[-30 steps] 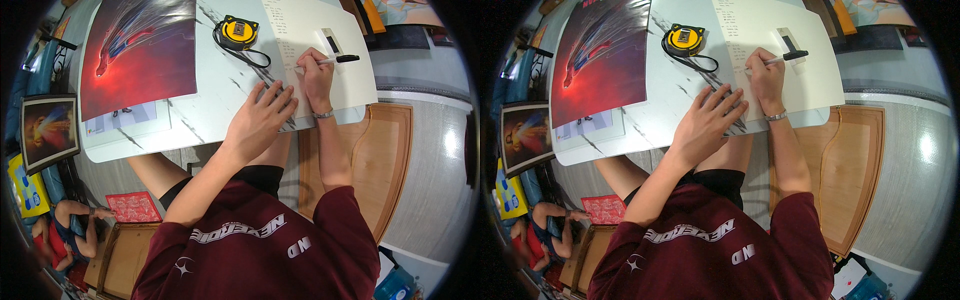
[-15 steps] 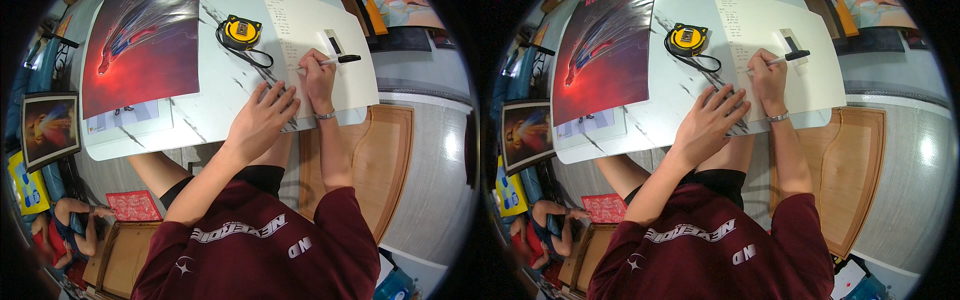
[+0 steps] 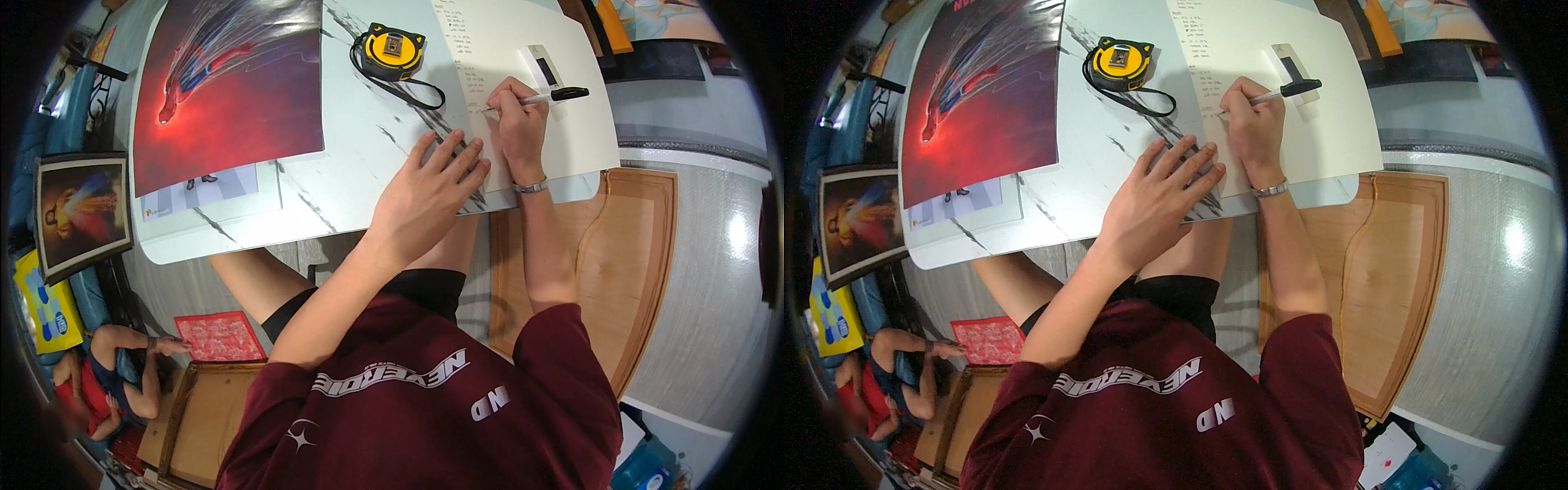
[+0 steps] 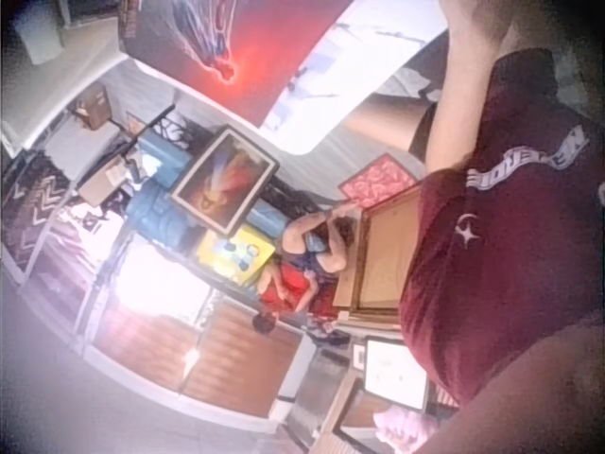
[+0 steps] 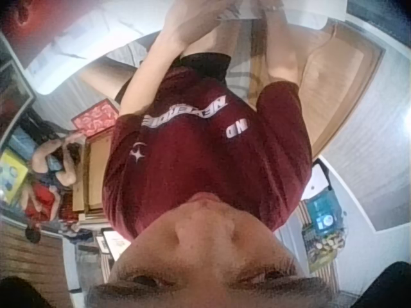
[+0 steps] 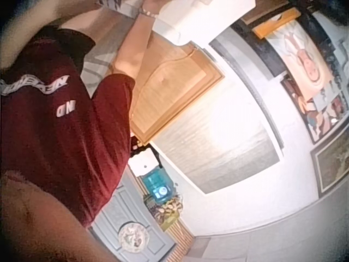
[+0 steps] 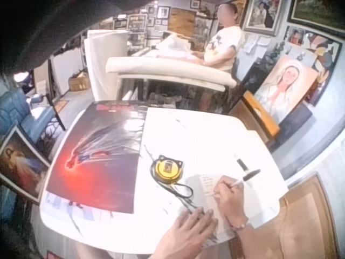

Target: The person measures a poster with a tape measure and writes down the dimensions on a notepad. They then handle several posters, place them into a paper bag, and pick up a roll of bubble wrap.

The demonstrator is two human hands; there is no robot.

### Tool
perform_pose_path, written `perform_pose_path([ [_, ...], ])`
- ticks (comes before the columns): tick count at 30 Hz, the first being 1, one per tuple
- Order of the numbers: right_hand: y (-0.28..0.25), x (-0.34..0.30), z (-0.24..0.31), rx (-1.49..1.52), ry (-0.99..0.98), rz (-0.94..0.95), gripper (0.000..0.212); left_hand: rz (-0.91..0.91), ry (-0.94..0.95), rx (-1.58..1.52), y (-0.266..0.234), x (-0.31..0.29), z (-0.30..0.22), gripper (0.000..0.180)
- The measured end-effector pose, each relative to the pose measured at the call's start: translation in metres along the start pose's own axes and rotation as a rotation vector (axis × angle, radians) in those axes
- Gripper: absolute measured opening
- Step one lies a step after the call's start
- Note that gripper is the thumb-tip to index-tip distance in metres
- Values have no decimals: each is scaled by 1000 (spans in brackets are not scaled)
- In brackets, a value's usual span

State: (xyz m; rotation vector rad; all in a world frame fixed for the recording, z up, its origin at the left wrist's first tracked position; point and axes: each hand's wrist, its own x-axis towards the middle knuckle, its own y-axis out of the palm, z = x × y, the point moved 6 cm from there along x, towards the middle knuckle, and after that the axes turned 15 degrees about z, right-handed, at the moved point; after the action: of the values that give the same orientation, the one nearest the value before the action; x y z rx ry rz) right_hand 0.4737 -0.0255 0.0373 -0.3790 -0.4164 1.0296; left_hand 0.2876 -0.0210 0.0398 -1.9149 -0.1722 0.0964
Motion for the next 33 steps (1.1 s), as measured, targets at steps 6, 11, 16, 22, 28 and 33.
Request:
perform_pose_path([
  [6, -9, 1, -7, 137, 35, -7, 19, 7, 1, -1, -1, 0, -1, 79],
  [11, -4, 2, -9, 128, 22, 44, 19, 11, -4, -5, 1, 1, 0, 80],
  [16, -4, 1, -9, 98, 37, 65, 19, 22, -4, -4, -1, 0, 0, 80],
  [22, -4, 2, -5, 98, 1, 56, 19, 13, -4, -19, 1, 1, 0, 80],
  [28, -8, 0, -5, 59, 18, -1, 21, 12, -5, -19, 0, 1, 0, 79],
  [33, -5, 1, -7, 107, 12, 23, 21, 13, -5, -5, 0, 1, 0, 79],
])
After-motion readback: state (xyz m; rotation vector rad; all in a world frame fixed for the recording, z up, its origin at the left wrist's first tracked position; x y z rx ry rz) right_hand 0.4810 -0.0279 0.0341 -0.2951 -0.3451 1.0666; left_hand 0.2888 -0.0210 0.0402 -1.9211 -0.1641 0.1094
